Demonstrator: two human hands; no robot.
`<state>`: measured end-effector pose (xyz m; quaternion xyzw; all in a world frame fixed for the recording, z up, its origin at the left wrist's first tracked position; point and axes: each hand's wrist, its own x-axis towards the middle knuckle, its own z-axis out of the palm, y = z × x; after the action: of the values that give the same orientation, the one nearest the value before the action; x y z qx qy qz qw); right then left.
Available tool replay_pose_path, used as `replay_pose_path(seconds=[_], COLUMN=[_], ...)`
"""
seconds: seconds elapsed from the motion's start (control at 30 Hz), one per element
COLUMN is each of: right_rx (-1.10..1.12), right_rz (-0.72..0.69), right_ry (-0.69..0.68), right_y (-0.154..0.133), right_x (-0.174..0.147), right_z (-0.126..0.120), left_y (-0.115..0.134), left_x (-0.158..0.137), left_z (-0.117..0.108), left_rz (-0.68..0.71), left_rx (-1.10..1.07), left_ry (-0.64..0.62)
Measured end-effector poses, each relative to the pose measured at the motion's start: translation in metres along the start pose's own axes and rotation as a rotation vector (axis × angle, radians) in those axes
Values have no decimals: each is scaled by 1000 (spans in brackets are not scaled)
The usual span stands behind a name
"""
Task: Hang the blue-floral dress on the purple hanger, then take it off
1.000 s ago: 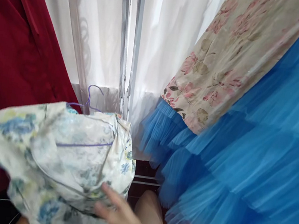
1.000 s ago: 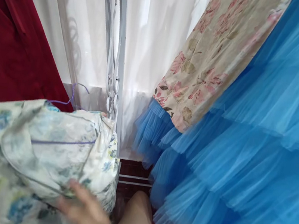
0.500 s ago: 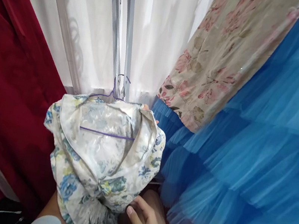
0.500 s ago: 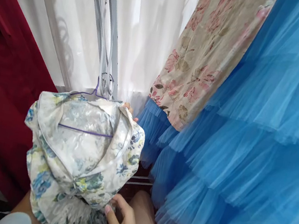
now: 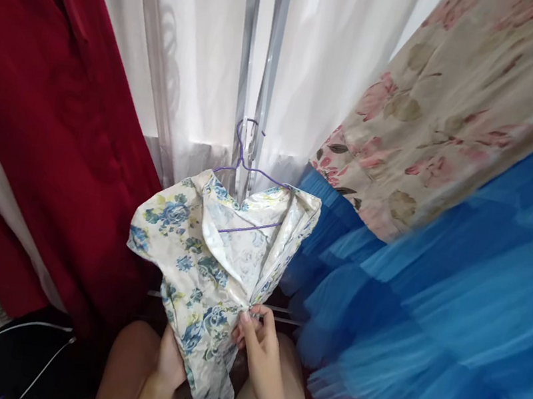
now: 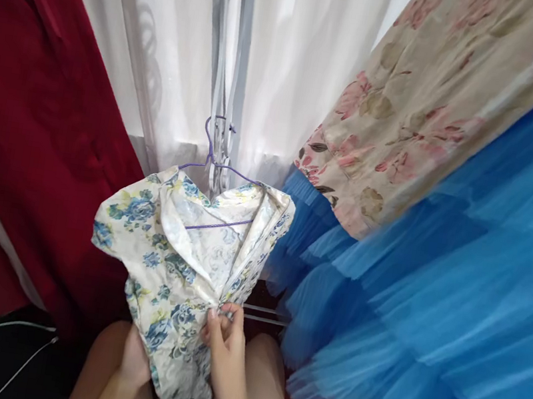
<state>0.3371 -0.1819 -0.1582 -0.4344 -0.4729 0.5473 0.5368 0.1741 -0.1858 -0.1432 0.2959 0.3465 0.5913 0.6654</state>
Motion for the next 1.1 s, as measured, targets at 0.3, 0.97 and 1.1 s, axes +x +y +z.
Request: replay_pose_path(seconds=[0.3, 0.97, 1.1], right_rx=[-224, -458, -268], right_rz=[-101, -279, -143], right_ry=[-169, -227, -268], right_y=[-19, -42, -43], right_x=[21, -17, -12], right_z=[14, -2, 5], left_y=[-15, -37, -40], left_x=[-25, -26, -22], left_z=[-9, 22, 22], left_rz=[-15, 589, 607], left_rx=[183, 784, 755], left_ry=[85, 62, 95])
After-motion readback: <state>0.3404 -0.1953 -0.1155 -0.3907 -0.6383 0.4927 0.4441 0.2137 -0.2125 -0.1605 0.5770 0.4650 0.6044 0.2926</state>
